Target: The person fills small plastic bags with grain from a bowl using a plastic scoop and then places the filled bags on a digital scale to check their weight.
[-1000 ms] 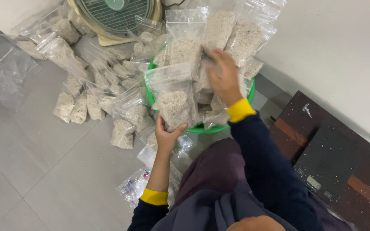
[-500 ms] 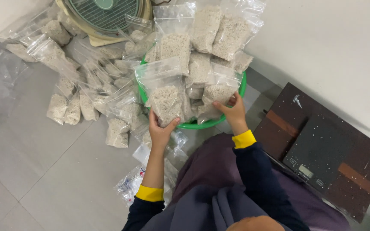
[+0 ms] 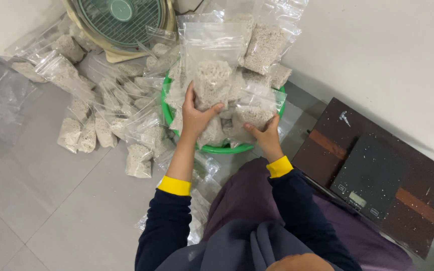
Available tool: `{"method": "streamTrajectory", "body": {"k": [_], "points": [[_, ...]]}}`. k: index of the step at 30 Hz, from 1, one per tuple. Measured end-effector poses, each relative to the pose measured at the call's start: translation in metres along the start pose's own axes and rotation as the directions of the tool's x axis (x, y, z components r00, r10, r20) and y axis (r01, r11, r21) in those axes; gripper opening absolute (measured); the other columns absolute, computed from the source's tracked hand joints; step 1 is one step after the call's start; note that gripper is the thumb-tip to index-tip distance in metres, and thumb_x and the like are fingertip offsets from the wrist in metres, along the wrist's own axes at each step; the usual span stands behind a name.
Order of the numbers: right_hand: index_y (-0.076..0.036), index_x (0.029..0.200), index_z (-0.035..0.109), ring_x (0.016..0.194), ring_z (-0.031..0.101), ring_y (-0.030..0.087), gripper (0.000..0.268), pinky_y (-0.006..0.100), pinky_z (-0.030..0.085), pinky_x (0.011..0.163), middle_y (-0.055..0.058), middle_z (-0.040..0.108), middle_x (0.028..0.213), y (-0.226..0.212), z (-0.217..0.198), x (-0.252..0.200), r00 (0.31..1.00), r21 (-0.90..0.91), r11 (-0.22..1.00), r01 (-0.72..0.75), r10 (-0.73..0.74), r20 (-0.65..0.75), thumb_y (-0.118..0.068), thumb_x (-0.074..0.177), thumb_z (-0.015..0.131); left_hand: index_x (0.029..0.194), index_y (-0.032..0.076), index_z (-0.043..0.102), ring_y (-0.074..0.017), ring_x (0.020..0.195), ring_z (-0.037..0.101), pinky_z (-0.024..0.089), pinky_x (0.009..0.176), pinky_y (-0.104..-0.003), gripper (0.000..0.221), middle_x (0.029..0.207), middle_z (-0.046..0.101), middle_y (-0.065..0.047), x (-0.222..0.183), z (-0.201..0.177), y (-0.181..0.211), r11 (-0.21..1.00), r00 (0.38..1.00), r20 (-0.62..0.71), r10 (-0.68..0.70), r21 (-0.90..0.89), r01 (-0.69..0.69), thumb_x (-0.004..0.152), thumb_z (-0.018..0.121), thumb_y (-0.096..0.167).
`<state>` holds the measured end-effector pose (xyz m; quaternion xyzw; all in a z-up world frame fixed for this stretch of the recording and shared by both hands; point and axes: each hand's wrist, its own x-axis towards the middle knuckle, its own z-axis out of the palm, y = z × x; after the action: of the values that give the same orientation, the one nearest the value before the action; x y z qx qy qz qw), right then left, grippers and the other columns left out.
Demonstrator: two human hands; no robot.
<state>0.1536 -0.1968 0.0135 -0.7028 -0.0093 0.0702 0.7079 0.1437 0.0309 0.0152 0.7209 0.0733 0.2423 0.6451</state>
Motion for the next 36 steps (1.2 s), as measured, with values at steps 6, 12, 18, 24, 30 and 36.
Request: {"method": "streamTrajectory", "body": {"k": [6, 12, 18, 24, 30, 36], "points": [[-0.007, 0.139, 0.027, 0.131, 0.044, 0.037, 0.078, 0.053, 0.041, 0.107, 0.022, 0.042, 0.141, -0.049, -0.013, 0.017, 0.982, 0.097, 0.977, 0.190, -0.189, -0.015, -0.011, 0.084, 0.081, 0.151, 0.010, 0.035, -0.0383, 0.136, 0.043, 0.031, 0.113, -0.057, 0.103, 0.141, 0.050, -0.021, -0.007, 0.006, 0.005, 0.998, 0.998, -0.028, 0.060, -0.033, -0.061, 0.070, 0.096, 0.028], [-0.012, 0.142, 0.025, 0.131, 0.045, 0.046, 0.075, 0.060, 0.044, 0.103, 0.028, 0.043, 0.143, -0.039, -0.042, 0.134, 0.942, 0.037, 0.960, 0.276, -0.278, 0.190, -0.025, 0.096, 0.082, 0.150, 0.012, 0.038, -0.0339, 0.132, 0.047, 0.034, 0.111, -0.055, 0.103, 0.138, 0.052, -0.017, -0.020, 0.005, -0.016, 0.995, 0.985, -0.151, 0.081, -0.038, -0.088, 0.068, 0.097, 0.028], [-0.012, 0.142, 0.026, 0.140, 0.033, 0.041, 0.078, 0.058, 0.035, 0.112, 0.019, 0.039, 0.149, -0.041, -0.011, 0.164, 0.932, -0.129, 0.937, 0.326, -0.295, 0.212, -0.035, 0.094, 0.083, 0.148, 0.009, 0.040, -0.0329, 0.131, 0.049, 0.036, 0.111, -0.052, 0.101, 0.137, 0.055, -0.019, -0.020, 0.003, -0.018, 0.992, 0.981, -0.166, 0.101, -0.061, -0.113, 0.066, 0.097, 0.023], [-0.013, 0.104, 0.042, 0.088, 0.035, 0.015, 0.051, 0.026, 0.037, 0.076, 0.002, 0.035, 0.099, -0.069, 0.002, 0.138, 0.945, -0.476, 0.821, 0.315, -0.320, 0.072, -0.044, 0.088, 0.078, 0.144, 0.001, 0.041, -0.0229, 0.129, 0.052, 0.046, 0.110, -0.035, 0.093, 0.140, 0.053, -0.015, -0.020, 0.000, -0.002, 0.996, 0.989, -0.135, 0.064, -0.053, -0.072, 0.068, 0.090, 0.023], [0.000, 0.150, 0.027, 0.094, 0.059, 0.018, 0.100, 0.027, 0.061, 0.068, 0.016, 0.051, 0.118, -0.026, -0.014, 0.137, 0.980, -0.184, 0.965, 0.189, -0.196, -0.022, -0.039, 0.085, 0.092, 0.147, 0.007, 0.043, -0.0291, 0.128, 0.053, 0.039, 0.109, -0.047, 0.102, 0.134, 0.058, -0.018, -0.019, 0.005, -0.021, 0.984, 0.971, -0.177, 0.161, -0.047, -0.172, 0.063, 0.099, 0.021], [-0.002, 0.142, 0.038, 0.121, 0.047, 0.040, 0.089, 0.041, 0.058, 0.089, 0.022, 0.030, 0.132, -0.041, 0.001, 0.085, 0.879, -0.196, 0.858, 0.475, -0.474, 0.054, -0.027, 0.078, 0.095, 0.147, 0.008, 0.043, -0.0297, 0.127, 0.054, 0.041, 0.108, -0.048, 0.102, 0.132, 0.059, -0.018, -0.019, 0.001, -0.029, 0.983, 0.971, -0.172, 0.168, -0.050, -0.179, 0.063, 0.099, 0.021]]}}
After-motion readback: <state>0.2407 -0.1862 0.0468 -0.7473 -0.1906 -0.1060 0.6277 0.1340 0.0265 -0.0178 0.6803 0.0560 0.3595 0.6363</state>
